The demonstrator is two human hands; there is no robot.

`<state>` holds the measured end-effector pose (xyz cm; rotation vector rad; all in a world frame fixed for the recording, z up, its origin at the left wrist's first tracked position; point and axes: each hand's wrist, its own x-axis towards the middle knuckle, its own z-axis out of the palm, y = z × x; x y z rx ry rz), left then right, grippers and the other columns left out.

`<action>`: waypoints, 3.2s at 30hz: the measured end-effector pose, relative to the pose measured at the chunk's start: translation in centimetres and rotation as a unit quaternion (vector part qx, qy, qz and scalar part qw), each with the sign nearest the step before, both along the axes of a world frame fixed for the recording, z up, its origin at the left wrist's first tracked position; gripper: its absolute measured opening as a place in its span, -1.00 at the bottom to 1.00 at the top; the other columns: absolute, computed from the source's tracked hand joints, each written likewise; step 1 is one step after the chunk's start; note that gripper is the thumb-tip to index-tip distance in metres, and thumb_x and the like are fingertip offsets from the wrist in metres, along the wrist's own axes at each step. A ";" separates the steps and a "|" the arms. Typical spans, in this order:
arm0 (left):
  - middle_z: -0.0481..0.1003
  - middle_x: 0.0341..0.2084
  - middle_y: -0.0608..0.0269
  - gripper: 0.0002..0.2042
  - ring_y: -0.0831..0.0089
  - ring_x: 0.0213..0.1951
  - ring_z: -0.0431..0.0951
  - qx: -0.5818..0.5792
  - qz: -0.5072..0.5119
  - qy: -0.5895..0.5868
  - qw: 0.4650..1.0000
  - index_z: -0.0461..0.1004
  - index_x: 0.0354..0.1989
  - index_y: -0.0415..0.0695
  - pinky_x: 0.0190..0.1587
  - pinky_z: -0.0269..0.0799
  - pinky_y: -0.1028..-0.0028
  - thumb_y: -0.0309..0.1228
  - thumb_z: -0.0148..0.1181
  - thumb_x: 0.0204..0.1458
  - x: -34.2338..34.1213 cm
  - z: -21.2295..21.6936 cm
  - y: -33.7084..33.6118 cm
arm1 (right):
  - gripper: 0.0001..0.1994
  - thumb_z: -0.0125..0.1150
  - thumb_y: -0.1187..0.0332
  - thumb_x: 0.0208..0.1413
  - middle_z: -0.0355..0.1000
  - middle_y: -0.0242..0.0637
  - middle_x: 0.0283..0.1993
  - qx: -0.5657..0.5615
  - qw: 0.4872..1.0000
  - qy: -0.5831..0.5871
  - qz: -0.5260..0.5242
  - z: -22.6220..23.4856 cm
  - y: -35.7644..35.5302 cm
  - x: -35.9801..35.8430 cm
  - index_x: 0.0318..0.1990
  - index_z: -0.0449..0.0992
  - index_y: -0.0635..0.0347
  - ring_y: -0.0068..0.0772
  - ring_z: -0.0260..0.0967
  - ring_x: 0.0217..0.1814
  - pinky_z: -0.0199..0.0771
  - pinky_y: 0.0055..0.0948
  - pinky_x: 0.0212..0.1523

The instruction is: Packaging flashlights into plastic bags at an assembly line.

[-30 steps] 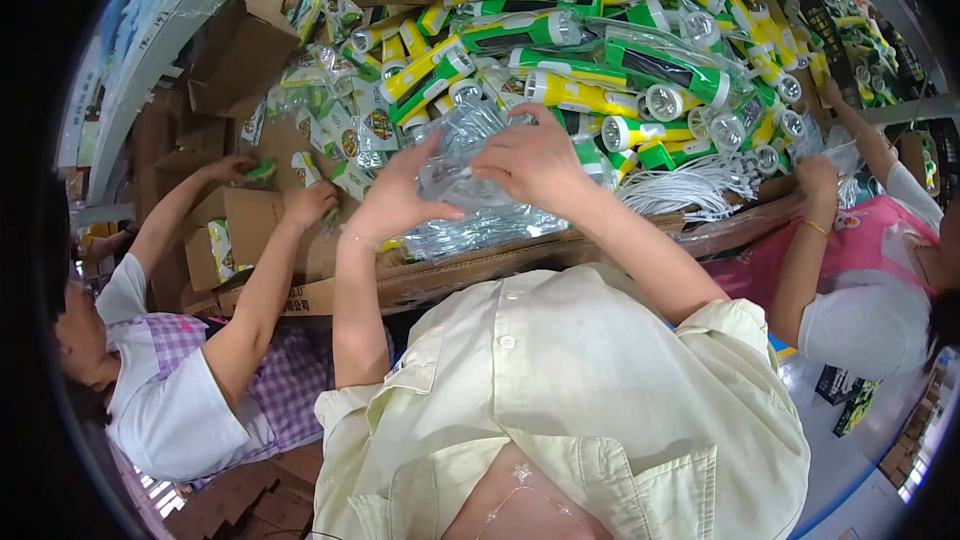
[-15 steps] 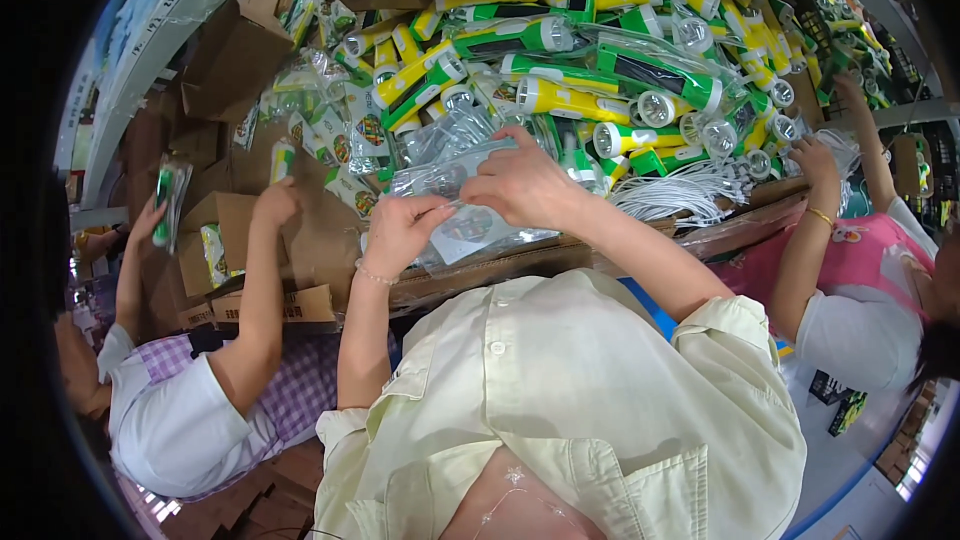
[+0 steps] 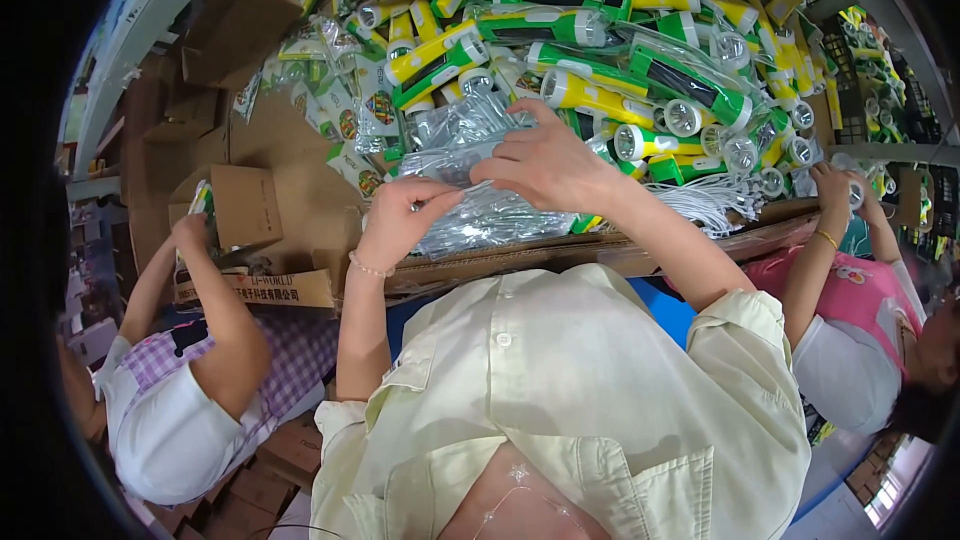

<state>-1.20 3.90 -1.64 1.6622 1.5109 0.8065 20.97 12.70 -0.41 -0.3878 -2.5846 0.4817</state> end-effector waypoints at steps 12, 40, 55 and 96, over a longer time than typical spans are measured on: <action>0.52 -0.61 0.37 -0.79 0.74 -0.50 0.35 -0.232 -0.132 -0.168 0.949 0.58 -0.38 -0.27 -0.43 0.32 0.60 -0.34 0.23 0.04 -0.6 -1.3 1.2 | -0.78 0.29 0.40 -0.11 0.24 -0.54 -0.57 -0.006 0.999 0.011 0.046 0.6 0.1 -0.2 -0.25 0.49 -0.07 -0.53 0.31 -0.46 0.17 -0.09 0.14; 0.56 -0.50 0.27 -0.83 0.64 -0.46 0.47 -0.249 -0.074 -0.231 0.938 0.56 -0.38 -0.29 -0.35 0.40 0.61 -0.49 0.29 -0.16 1.3 -1.9 0.2 | -0.85 0.26 0.42 -0.15 0.30 -0.51 -0.55 -0.045 0.996 -0.017 0.075 1.1 -1.3 0.3 -0.35 0.52 -0.04 -0.48 0.35 -0.38 0.14 -0.08 0.16; 0.51 -0.65 0.02 -0.86 0.22 -0.59 0.57 -0.156 0.178 0.064 0.970 0.54 -0.38 -0.20 -0.43 0.47 0.34 -0.45 0.21 -0.13 -3.7 -0.9 -1.9 | -0.90 0.25 0.32 -0.07 0.50 -0.38 -0.47 -0.205 0.894 -0.397 0.008 0.7 2.7 1.2 -0.39 0.63 0.03 -0.49 0.41 -0.47 0.35 -0.30 -0.05; 0.39 -0.68 0.44 -0.79 0.74 -0.62 0.30 -0.073 0.206 -0.098 0.971 0.55 -0.26 -0.33 -0.58 0.20 0.66 -0.42 0.09 0.12 1.8 0.6 -1.2 | -0.47 0.26 0.28 -0.12 0.44 -0.38 -0.01 -0.183 0.982 0.054 0.001 -2.0 -2.5 -1.0 0.08 0.29 -0.16 -0.19 0.47 -0.17 0.49 -0.23 -0.31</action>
